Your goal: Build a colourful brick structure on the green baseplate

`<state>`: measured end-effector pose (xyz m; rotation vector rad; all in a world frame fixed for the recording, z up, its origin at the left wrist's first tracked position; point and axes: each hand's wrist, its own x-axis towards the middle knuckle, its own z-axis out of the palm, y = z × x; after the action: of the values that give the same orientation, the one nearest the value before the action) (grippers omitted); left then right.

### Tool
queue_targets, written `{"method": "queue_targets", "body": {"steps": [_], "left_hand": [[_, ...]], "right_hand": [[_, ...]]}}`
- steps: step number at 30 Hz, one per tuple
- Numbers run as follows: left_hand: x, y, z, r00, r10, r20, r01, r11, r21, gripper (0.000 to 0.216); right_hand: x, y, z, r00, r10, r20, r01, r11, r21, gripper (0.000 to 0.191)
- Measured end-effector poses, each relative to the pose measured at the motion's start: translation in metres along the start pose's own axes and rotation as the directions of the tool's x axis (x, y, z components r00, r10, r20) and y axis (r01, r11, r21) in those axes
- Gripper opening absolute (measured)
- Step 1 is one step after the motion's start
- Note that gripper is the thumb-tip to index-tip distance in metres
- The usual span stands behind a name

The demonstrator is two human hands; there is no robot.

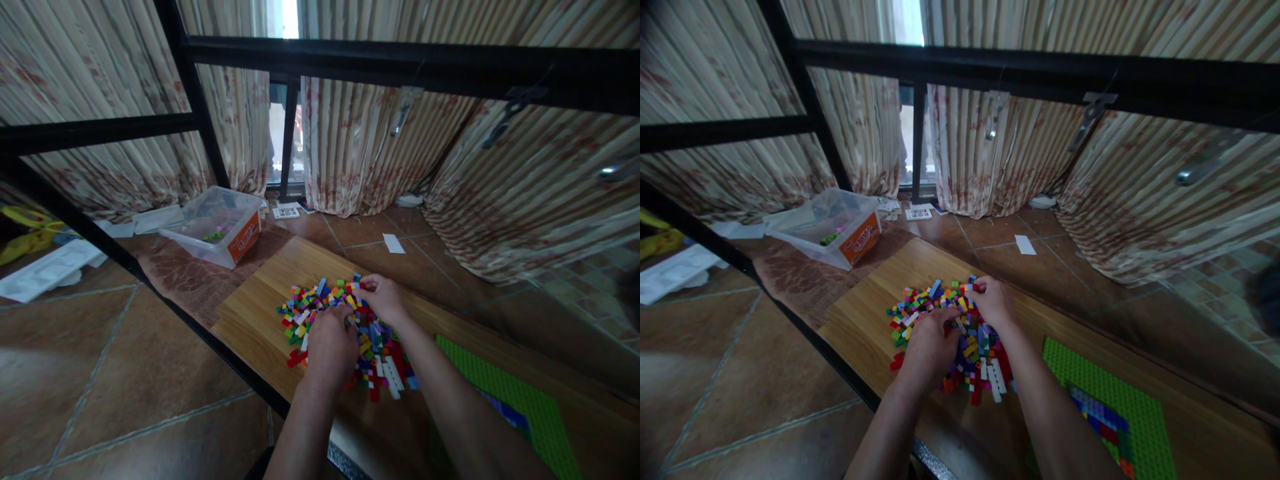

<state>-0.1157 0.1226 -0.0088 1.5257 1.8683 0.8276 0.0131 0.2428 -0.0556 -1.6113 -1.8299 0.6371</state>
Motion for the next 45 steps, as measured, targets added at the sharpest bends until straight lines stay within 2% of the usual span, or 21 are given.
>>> {"method": "queue_targets", "body": {"steps": [8, 13, 17, 23, 30, 36, 42, 45], "left_hand": [[0.0, 0.003, -0.004, 1.0, -0.004, -0.001, 0.004, 0.999, -0.033, 0.027], [0.0, 0.003, -0.007, 1.0, -0.019, -0.002, 0.019, 0.996, -0.089, 0.025], [0.0, 0.005, -0.008, 1.0, -0.022, 0.01, 0.022, 0.995, -0.095, 0.022], [0.001, 0.005, -0.009, 1.0, -0.011, 0.006, 0.011, 0.996, -0.088, 0.018], [0.0, 0.003, -0.009, 1.0, -0.008, 0.004, 0.008, 0.995, -0.095, 0.019], [0.001, 0.003, -0.009, 1.0, 0.0, -0.002, -0.001, 0.994, -0.111, 0.019], [0.001, 0.003, -0.01, 1.0, -0.017, -0.005, 0.016, 0.989, -0.15, 0.021], [0.002, 0.003, -0.01, 0.997, -0.05, -0.061, 0.033, 0.967, -0.253, 0.027]], "right_hand": [[-0.002, -0.004, -0.006, 1.0, -0.002, 0.008, 0.0, 0.98, 0.199, 0.026], [0.024, -0.005, -0.015, 0.991, 0.056, -0.124, 0.002, 0.906, 0.423, 0.033], [0.049, 0.005, -0.012, 0.979, 0.068, -0.194, 0.013, 0.921, 0.388, 0.029], [0.064, 0.019, -0.001, 0.988, 0.022, -0.153, 0.025, 0.954, 0.297, 0.015], [0.049, 0.022, 0.001, 0.998, 0.034, -0.044, -0.017, 0.941, 0.337, 0.018], [0.023, 0.011, -0.001, 0.997, 0.027, 0.074, -0.056, 0.906, 0.42, 0.025], [0.006, -0.004, -0.01, 0.998, 0.054, 0.04, -0.067, 0.862, 0.503, 0.032], [-0.008, -0.016, -0.023, 0.996, 0.087, 0.015, -0.08, 0.804, 0.589, 0.031]]}}
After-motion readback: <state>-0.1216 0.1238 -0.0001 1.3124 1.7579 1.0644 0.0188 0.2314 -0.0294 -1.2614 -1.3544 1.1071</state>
